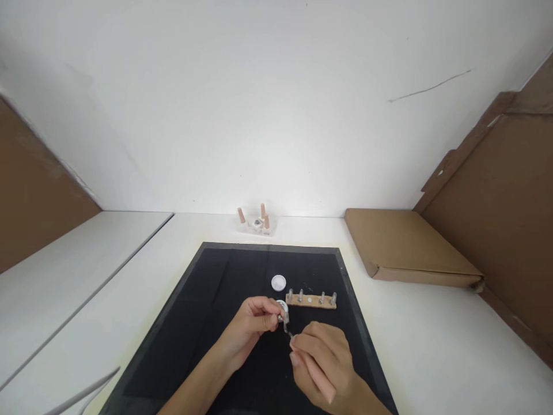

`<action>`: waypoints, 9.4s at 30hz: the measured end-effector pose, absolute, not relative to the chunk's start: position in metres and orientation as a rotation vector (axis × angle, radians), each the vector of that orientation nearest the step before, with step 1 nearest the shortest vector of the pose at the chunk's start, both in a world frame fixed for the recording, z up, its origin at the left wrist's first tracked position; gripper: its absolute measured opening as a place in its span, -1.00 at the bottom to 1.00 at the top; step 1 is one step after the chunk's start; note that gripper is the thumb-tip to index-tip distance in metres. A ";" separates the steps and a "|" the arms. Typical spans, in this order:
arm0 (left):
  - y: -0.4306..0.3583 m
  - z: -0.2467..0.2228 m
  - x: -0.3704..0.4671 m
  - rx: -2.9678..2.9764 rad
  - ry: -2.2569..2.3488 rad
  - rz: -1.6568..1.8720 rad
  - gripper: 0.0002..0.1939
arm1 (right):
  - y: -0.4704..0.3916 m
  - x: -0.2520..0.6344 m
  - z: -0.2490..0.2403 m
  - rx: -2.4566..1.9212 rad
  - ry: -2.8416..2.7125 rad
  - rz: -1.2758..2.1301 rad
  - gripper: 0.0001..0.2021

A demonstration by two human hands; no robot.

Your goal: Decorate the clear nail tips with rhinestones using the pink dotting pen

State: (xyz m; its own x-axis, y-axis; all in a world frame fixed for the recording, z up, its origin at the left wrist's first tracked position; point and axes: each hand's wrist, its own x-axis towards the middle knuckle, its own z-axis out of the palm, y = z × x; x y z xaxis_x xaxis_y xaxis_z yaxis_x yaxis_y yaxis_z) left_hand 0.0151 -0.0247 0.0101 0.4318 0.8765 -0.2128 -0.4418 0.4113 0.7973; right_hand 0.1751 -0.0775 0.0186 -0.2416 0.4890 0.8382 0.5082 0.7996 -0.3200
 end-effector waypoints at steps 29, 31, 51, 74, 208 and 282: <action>-0.023 0.002 0.012 0.695 0.722 0.813 -0.77 | -0.078 0.179 0.026 -0.804 -1.740 0.194 -0.86; -0.023 0.003 0.012 0.697 0.733 0.808 -0.76 | -0.078 0.178 0.026 -0.797 -1.763 0.174 -0.87; -0.024 0.006 0.013 0.641 0.746 0.808 -0.76 | -0.078 0.175 0.024 -0.804 -1.867 0.280 -0.91; -0.024 0.005 0.012 0.674 0.705 0.809 -0.77 | -0.079 0.178 0.027 -0.781 -1.759 0.137 -0.85; -0.025 0.012 0.015 0.752 0.733 0.942 -0.82 | -0.073 0.178 0.019 -0.871 -1.828 -0.109 -0.85; -0.023 0.009 0.014 0.594 0.706 0.894 -0.80 | -0.079 0.175 0.027 -0.806 -1.829 0.423 -0.88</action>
State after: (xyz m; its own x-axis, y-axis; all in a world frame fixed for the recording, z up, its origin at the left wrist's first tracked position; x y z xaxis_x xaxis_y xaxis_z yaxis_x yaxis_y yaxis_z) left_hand 0.0141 -0.0229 0.0090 0.4356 0.8499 -0.2964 -0.4853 0.4991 0.7179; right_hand 0.1750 -0.0791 0.0265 -0.2288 0.6980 0.6786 0.3295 0.7115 -0.6207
